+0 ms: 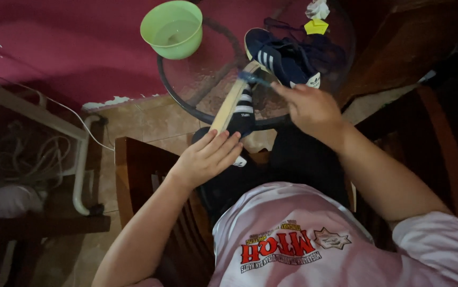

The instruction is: The person scrubs a navy blue sneaker with a toothbrush, focusing on the sole, sides, and upper fabric. They rotate the shoe to reach different areas and continue brushing throughout the clip.

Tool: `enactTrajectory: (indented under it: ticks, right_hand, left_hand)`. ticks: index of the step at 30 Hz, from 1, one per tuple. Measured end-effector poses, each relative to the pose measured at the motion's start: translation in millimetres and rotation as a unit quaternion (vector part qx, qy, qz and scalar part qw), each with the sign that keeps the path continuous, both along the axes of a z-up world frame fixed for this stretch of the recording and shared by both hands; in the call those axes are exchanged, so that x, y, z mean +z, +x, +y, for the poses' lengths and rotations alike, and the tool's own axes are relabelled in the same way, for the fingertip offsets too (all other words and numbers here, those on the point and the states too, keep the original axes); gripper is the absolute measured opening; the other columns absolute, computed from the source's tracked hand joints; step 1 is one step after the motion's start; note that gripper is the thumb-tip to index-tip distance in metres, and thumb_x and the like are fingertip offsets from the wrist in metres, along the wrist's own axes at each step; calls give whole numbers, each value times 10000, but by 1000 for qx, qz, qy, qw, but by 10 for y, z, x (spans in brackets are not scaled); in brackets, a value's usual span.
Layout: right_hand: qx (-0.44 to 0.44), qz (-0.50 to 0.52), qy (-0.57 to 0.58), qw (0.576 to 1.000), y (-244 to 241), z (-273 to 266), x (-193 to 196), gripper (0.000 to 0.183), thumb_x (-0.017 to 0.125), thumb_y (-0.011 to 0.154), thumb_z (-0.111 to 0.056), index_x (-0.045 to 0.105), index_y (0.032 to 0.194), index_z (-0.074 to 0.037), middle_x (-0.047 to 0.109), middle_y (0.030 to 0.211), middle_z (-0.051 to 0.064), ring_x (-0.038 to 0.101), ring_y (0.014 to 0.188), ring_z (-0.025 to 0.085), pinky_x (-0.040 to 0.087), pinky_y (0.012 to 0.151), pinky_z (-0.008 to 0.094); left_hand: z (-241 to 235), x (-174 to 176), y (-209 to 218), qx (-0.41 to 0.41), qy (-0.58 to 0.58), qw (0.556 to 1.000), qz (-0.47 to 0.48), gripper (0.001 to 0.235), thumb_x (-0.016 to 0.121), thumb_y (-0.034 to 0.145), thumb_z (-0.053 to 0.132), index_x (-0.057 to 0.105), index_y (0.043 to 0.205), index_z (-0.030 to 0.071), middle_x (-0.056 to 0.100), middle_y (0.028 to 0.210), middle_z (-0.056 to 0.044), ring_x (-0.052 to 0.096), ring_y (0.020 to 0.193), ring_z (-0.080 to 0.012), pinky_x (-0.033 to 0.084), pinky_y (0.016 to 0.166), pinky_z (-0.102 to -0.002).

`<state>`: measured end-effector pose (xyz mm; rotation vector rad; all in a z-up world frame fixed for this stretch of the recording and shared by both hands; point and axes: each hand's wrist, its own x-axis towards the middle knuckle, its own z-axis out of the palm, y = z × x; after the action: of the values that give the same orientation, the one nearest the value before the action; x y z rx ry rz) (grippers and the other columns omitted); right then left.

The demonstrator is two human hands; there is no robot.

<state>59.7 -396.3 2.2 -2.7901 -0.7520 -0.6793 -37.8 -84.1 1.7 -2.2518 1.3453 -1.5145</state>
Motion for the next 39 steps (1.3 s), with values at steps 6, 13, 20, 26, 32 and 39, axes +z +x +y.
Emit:
enactTrajectory:
  ticks: [6,13,20,26,32,39]
  right_hand:
    - [129,-47,-19,990,-710,322,392,456,495,994,-251,595,1384,-465,567,842,-14,641,765,305,556,642,438]
    - [63,-40,-1,997,35,-10,86,526,538,983,-267,598,1474,-446,578,863,-32,678,787,248,581,617,424]
    - [161,-12,6,987,34,-28,98,460,513,1022,-163,643,1424,-345,605,898,-16,662,809,229,553,684,354]
    - [204,18,83,975,-356,230,213,401,549,1042,-154,641,1419,-258,636,1003,46,653,877,287,544,759,410]
    - [204,44,124,970,75,-79,145,437,489,1082,-225,599,1485,-355,594,959,-28,635,855,185,520,748,330]
    - [104,-69,41,991,-284,362,58,333,521,1074,-163,709,1340,-236,622,855,69,633,736,229,541,691,331]
  left_hand:
    - [-12,-75,13,-2,1,1000,10,290,445,1103,250,674,1243,138,705,1275,-67,667,1089,-249,555,1008,-416]
    - [-21,23,12,-2,7,1000,13,271,461,1097,218,689,1228,149,706,1255,-56,664,1071,-242,564,990,-409]
    - [-24,-5,9,-5,-6,1000,10,261,479,1093,229,690,1225,152,707,1241,-47,657,1066,-236,569,977,-425]
    - [-20,-7,25,-8,-9,1000,12,284,442,1105,222,695,1213,151,710,1215,-46,656,1057,-239,577,953,-448]
    - [-10,-1,26,-9,-12,1000,4,291,425,1108,216,697,1184,146,713,1206,-55,658,1066,-247,573,959,-464]
    - [82,33,78,-21,-40,998,32,234,499,1087,170,719,1162,138,717,1208,-70,665,1070,-289,575,926,-521]
